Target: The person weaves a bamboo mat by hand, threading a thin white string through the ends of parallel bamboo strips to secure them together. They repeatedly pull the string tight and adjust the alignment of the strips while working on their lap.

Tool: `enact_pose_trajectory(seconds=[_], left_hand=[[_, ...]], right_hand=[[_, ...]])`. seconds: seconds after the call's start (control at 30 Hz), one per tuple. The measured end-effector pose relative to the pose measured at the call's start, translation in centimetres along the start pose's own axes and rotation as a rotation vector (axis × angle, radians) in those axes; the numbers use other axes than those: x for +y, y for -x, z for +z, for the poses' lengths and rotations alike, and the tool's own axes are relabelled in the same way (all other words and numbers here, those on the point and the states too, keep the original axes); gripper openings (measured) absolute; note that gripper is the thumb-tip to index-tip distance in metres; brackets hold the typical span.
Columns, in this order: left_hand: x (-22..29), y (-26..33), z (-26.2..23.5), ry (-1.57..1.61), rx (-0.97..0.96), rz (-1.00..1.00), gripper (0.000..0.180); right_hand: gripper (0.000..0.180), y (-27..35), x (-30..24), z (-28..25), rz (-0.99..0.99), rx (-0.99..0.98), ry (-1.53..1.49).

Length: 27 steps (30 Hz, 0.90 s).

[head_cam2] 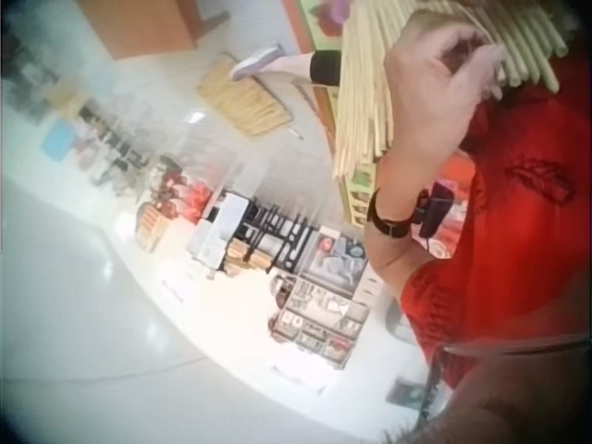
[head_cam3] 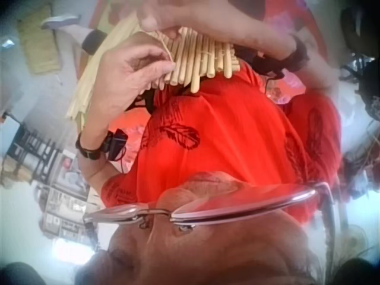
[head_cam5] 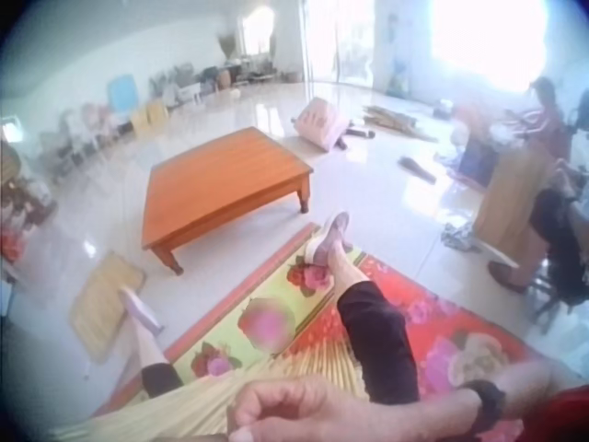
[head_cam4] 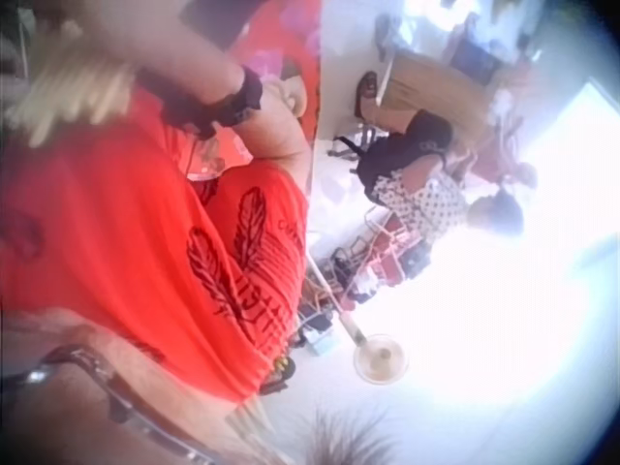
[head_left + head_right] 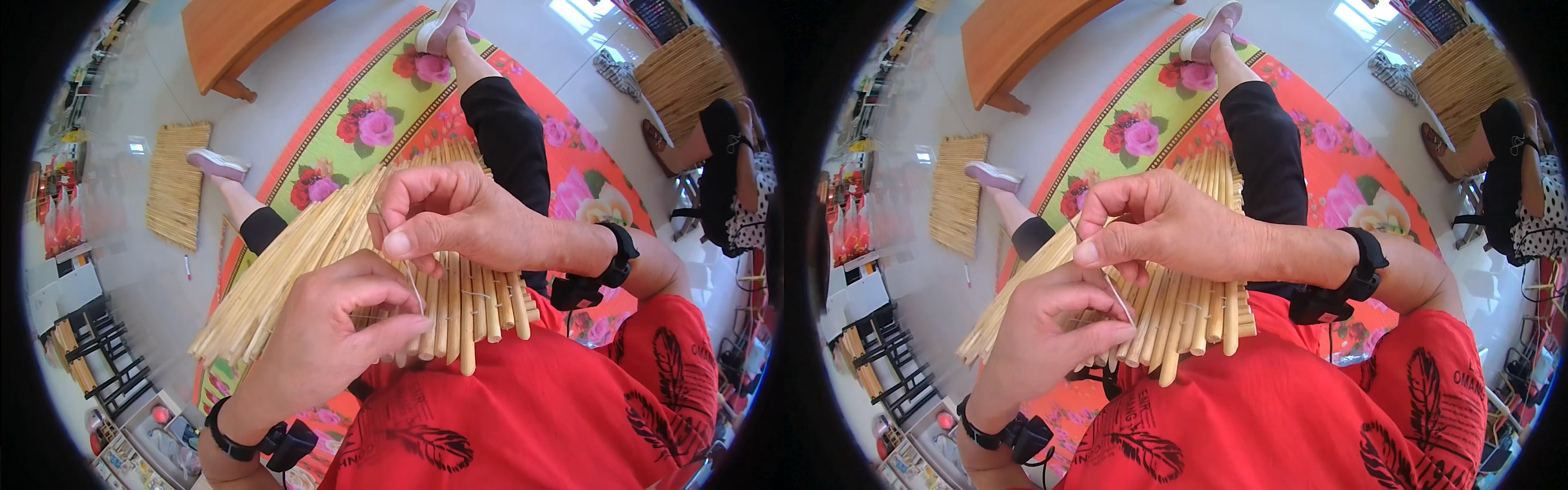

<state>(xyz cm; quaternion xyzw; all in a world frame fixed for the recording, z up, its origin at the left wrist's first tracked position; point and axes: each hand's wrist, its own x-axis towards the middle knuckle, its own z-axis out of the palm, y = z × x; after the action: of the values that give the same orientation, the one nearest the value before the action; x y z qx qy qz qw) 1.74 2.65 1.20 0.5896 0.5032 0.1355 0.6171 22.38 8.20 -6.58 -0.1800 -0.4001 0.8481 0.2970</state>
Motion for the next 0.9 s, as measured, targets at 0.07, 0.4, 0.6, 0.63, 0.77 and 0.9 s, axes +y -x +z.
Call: enact_pose_trajectory(seconds=[0.07,0.4,0.6,0.63,0.77,0.9], left_hand=[[0.3,-0.4,-0.1,-0.05,-0.014,-0.003,0.009],[-1.6,-0.4,-1.0,0.04,0.04,0.052,0.009],[-1.2,-0.8,-0.8,0.329,0.01,-0.138,0.011],[-1.2,-0.8,-0.8,0.362,-0.007,-0.16,0.012],[-1.1,-1.1,-0.5,0.279,-0.052,-0.09,0.012],[-1.3,-1.1,-0.6,0.236,-0.04,-0.108,0.01]], right_hand=[[0.012,0.1,0.0,0.1,-0.003,0.012,-0.006],[0.013,0.4,0.4,-0.3,0.01,0.057,-0.052],[0.012,0.5,0.4,-0.3,0.037,0.059,-0.066],[0.012,0.5,0.5,-0.3,0.032,0.057,-0.065],[0.011,0.5,0.8,-0.4,0.036,0.053,-0.061],[0.011,0.6,0.6,-0.4,0.052,0.068,-0.047]])
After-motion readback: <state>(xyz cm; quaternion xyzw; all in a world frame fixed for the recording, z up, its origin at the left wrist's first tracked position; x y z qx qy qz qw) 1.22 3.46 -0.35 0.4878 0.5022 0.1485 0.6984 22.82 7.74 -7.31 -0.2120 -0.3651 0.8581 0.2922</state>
